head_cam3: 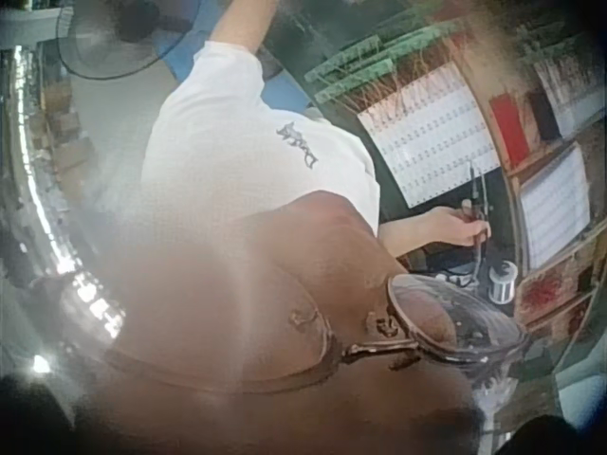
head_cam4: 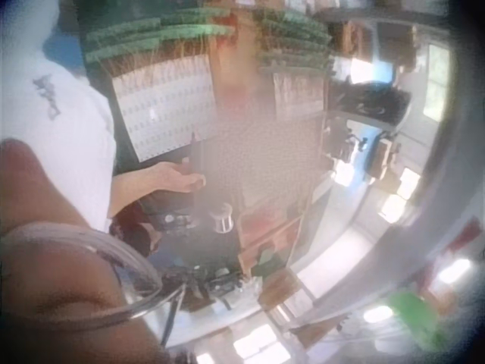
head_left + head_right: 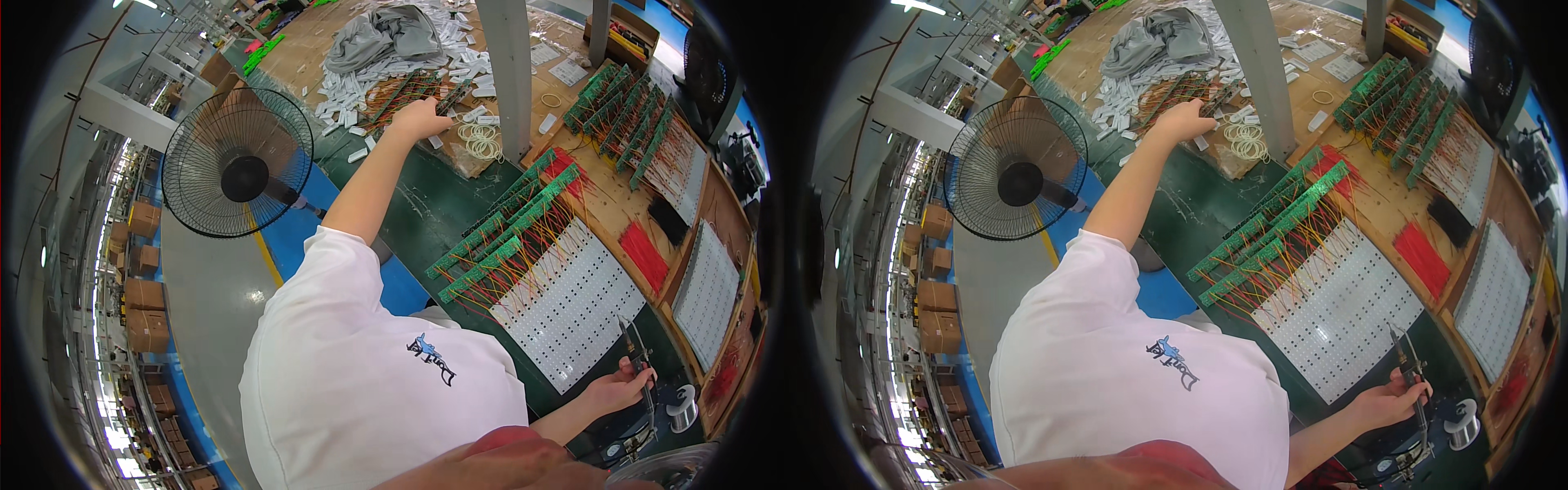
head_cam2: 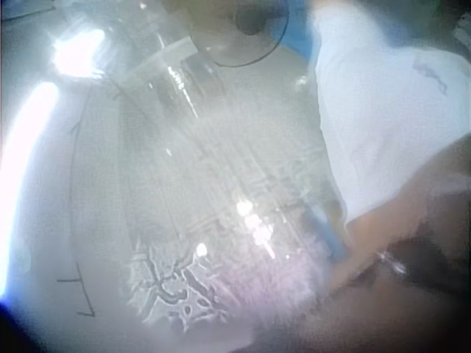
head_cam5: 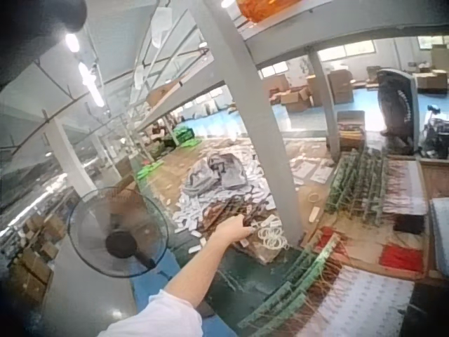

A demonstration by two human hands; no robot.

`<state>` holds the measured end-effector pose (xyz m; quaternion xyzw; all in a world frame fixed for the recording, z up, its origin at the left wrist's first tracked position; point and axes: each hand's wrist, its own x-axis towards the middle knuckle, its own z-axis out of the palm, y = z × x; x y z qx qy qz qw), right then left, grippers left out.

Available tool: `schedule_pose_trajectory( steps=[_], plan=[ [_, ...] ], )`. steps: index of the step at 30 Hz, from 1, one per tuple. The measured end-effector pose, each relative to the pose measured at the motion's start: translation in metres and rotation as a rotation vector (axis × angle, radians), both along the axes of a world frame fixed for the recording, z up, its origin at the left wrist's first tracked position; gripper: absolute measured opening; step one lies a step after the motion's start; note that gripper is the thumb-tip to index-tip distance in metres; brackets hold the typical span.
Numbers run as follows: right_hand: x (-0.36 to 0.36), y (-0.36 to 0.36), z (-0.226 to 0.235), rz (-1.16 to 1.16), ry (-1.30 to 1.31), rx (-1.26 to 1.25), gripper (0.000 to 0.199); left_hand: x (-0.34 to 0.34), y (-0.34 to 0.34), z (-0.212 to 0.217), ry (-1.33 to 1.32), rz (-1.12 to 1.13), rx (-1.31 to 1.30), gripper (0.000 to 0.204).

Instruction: The person arranges wired circuit boards onto an LED panel and solders the wires to the board using a soldering iron.

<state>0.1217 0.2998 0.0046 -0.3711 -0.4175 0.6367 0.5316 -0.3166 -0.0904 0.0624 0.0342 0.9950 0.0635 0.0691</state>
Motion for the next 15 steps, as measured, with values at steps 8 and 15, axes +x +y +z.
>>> schedule_pose_trajectory(
  steps=[8, 15],
  plan=[
    [0.003, 0.002, -0.001, 0.032, -0.009, -0.007, 0.018, -0.033, -0.025, -0.025, 0.022, 0.042, 0.231, 0.061],
    [0.014, 0.009, -0.014, 0.112, 0.013, 0.025, 0.015, -0.017, -0.078, 0.029, -0.080, 0.126, 1.146, 0.037]
  ],
)
